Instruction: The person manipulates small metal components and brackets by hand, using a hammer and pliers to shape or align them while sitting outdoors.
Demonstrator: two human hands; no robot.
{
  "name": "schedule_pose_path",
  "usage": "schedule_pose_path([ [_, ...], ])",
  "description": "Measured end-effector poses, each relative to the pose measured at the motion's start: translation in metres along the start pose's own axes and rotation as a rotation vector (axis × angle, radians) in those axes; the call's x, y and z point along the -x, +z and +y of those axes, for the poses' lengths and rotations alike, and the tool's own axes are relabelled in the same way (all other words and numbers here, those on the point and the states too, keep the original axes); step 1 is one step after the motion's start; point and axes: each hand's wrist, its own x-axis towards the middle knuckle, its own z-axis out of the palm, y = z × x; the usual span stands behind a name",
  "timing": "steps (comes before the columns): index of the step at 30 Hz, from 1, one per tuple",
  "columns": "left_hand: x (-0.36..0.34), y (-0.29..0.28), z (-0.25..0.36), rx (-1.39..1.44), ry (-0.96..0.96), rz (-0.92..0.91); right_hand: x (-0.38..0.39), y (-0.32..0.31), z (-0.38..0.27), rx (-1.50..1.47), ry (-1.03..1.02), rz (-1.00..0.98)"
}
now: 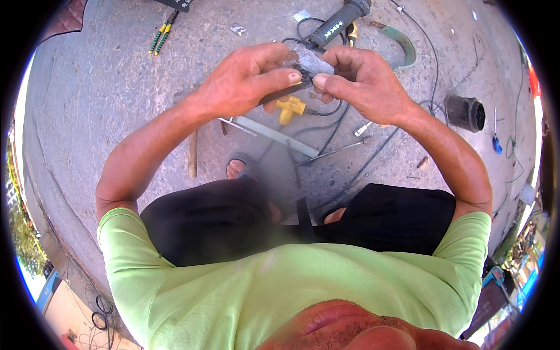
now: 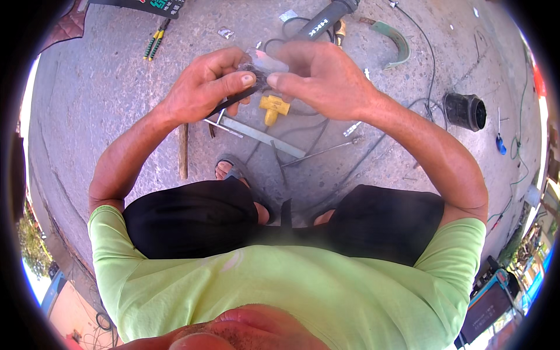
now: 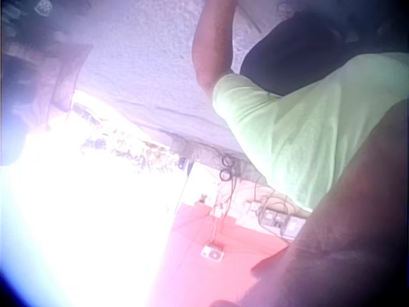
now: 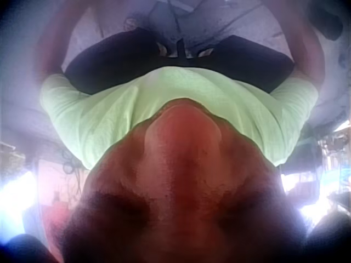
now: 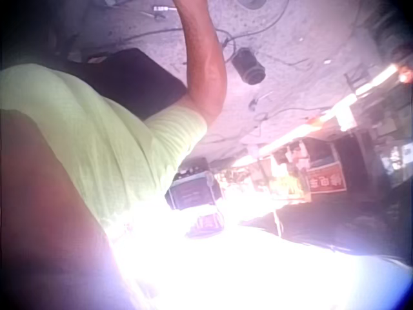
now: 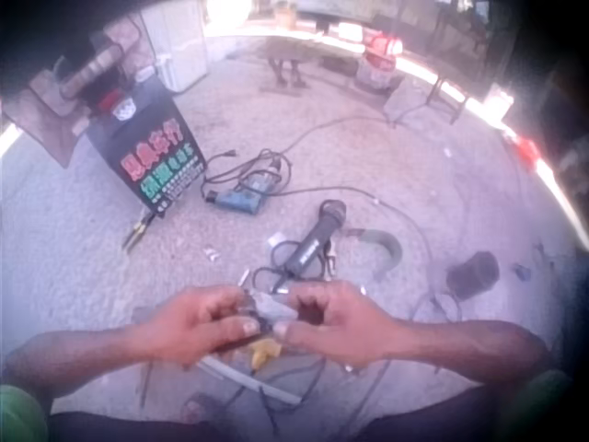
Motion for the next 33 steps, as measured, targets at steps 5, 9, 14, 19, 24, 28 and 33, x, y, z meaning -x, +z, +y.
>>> schedule_pose_path([
  [5, 0.001, 0.003, 0.002, 0.187, -0.048, 0.025, -0.002, -0.003, 0.002, -0.192, 0.029, -0.022],
  [9, 0.001, 0.001, -0.002, 0.17, -0.056, 0.029, -0.005, -0.009, 0.007, -0.193, 0.048, -0.047],
  [14, -0.002, 0.001, -0.007, 0.207, -0.064, 0.009, -0.009, -0.007, 0.016, -0.128, 0.067, -0.113],
  [19, -0.003, -0.003, -0.024, 0.146, -0.092, 0.081, -0.021, -0.032, 0.037, 0.0, 0.013, 0.033],
  [24, 0.0, -0.016, -0.052, 0.17, -0.188, 0.078, -0.03, -0.086, 0.124, 0.269, 0.24, 0.158],
  [28, -0.002, -0.004, -0.051, 0.25, -0.267, 0.086, 0.007, -0.102, 0.231, 0.548, 0.403, 0.204],
  [33, -0.002, -0.006, -0.059, 0.223, -0.298, 0.099, 0.031, -0.091, 0.275, 0.788, 0.486, 0.108],
])
